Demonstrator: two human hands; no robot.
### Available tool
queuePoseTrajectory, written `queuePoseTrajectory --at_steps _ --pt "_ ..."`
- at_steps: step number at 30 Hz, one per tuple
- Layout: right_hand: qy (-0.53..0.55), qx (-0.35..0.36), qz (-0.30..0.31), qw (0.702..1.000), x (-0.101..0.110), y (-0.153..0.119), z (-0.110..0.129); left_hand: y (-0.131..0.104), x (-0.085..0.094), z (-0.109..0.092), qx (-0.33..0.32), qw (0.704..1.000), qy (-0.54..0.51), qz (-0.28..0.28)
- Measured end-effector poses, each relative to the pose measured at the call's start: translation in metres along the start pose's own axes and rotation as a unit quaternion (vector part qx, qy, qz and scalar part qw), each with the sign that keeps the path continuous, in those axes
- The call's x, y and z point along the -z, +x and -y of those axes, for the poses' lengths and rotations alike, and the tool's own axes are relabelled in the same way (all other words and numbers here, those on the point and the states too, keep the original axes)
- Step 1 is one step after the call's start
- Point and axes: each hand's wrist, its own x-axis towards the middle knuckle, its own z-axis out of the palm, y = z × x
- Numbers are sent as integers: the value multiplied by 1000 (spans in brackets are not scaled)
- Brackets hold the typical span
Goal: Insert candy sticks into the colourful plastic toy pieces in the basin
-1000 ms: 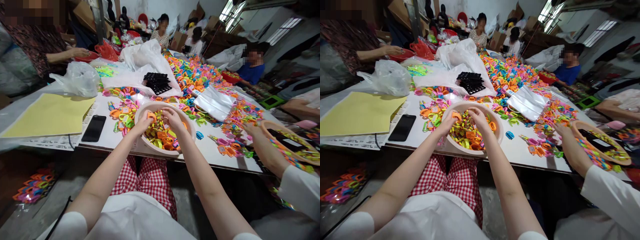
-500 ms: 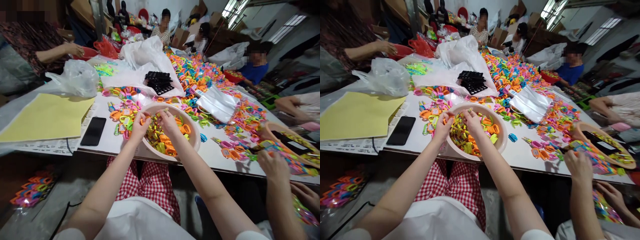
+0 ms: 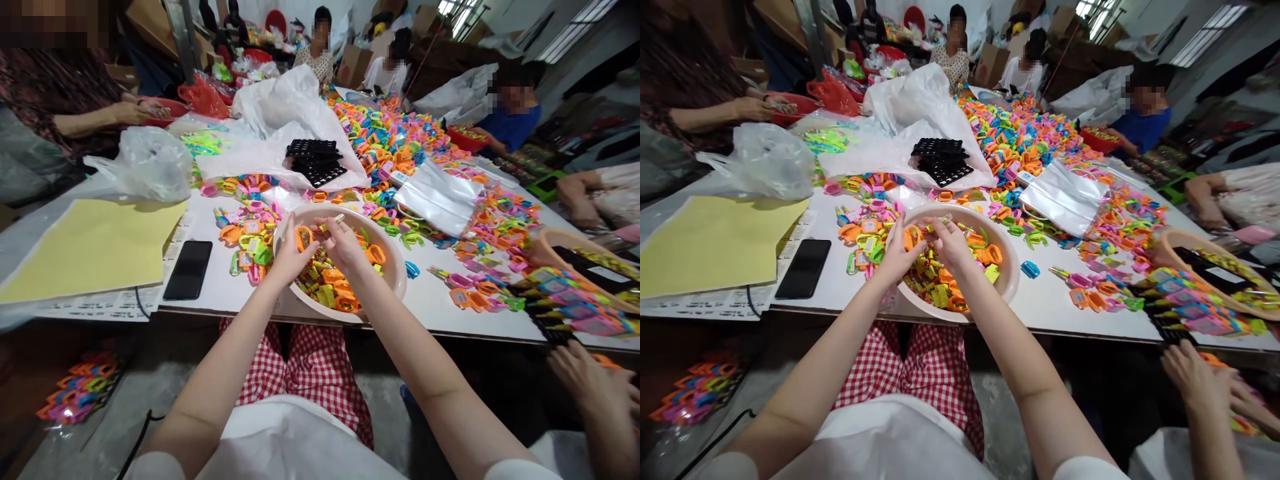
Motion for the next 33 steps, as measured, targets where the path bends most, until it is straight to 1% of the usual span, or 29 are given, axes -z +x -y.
queuePoseTrajectory --at_steps 2,4,8,10,15,22,27,29,31,33 --pt "-2 6 1 1000 1 0 0 1 1 -1 17 1000 4 -4" --pt "-10 9 -4 1000 2 1 -1 1 2 -1 19 1000 -3 0" --pt "-72 42 -65 994 4 3 -5 0 3 -1 8 999 7 33" --pt "-99 54 -77 991 4 3 -6 0 3 -1 -8 999 19 42" --pt "-88 29 -61 994 1 -1 -3 0 1 -2 -47 995 53 69" --pt "-107 -1 -60 992 -1 -3 -2 -2 0 -3 -25 991 96 89" --pt "-94 -15 -57 994 -1 -2 -5 0 0 1 -25 992 87 92" --pt "-101 3 -61 993 -1 -2 -7 1 0 1 -13 992 73 105" --pt "-125 42 -79 988 0 -1 -9 2 1 0 1 990 65 123" --pt "-159 78 -102 979 0 0 -11 1 1 -1 6 989 70 127"
